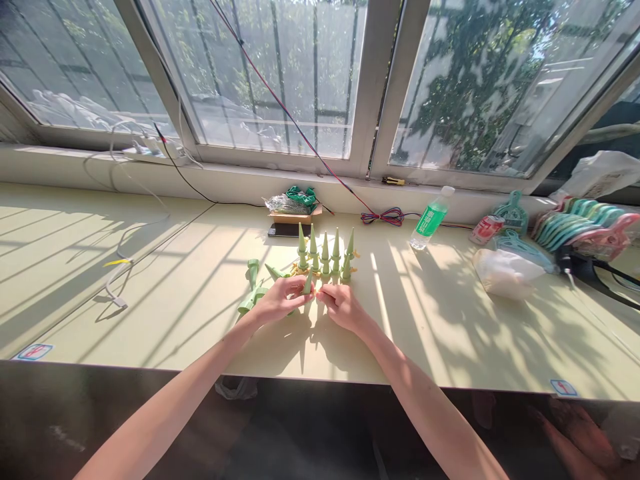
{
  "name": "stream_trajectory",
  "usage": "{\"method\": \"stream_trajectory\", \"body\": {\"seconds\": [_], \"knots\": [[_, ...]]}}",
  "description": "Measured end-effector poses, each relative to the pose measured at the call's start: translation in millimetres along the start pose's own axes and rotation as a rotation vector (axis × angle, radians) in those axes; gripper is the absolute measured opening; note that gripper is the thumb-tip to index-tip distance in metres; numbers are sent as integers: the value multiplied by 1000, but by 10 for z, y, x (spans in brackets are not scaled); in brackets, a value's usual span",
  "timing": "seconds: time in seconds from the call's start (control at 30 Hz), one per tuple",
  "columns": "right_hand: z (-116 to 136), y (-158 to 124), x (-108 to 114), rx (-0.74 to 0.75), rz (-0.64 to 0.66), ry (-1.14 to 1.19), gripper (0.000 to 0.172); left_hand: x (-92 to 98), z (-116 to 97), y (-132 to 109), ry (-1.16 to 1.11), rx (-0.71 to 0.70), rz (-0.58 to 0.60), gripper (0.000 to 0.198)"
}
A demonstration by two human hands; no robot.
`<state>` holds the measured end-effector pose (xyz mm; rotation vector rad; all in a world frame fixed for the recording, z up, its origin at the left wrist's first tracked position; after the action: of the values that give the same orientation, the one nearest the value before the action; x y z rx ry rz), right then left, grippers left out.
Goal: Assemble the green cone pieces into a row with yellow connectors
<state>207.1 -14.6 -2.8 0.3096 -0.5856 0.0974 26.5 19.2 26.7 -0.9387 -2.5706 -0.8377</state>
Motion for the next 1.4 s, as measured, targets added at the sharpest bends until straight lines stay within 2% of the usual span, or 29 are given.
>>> {"method": "stream_trajectory", "body": {"seconds": [0.17,0.7,1.0,1.17,1.4], "knots": [[8,-7,1,-40,40,33,41,-2,-38,5,-16,-21,2,17],[11,-9,-3,-103,29,76,49,5,-64,17,41,-86,-22,11],[72,19,43,-116,-124,94,53,-3,99,23,-59,9,-152,28],[41,29,97,-138,-236,81,52,34,154,4,-29,34,-261,25],[16,35,72,-104,-240,65,49,34,192,-2,14,28,-260,27]]}}
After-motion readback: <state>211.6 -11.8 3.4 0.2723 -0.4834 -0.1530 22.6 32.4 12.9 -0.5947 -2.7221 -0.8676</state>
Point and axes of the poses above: each hand's wrist, its own y-axis towards the middle knuckle, its own x-axis out of the back of the hand, z = x × y, the point moved 3 cm from there along y, towards the middle knuckle, and after that the axes turned 13 degrees about -x, right-handed, at the moved point
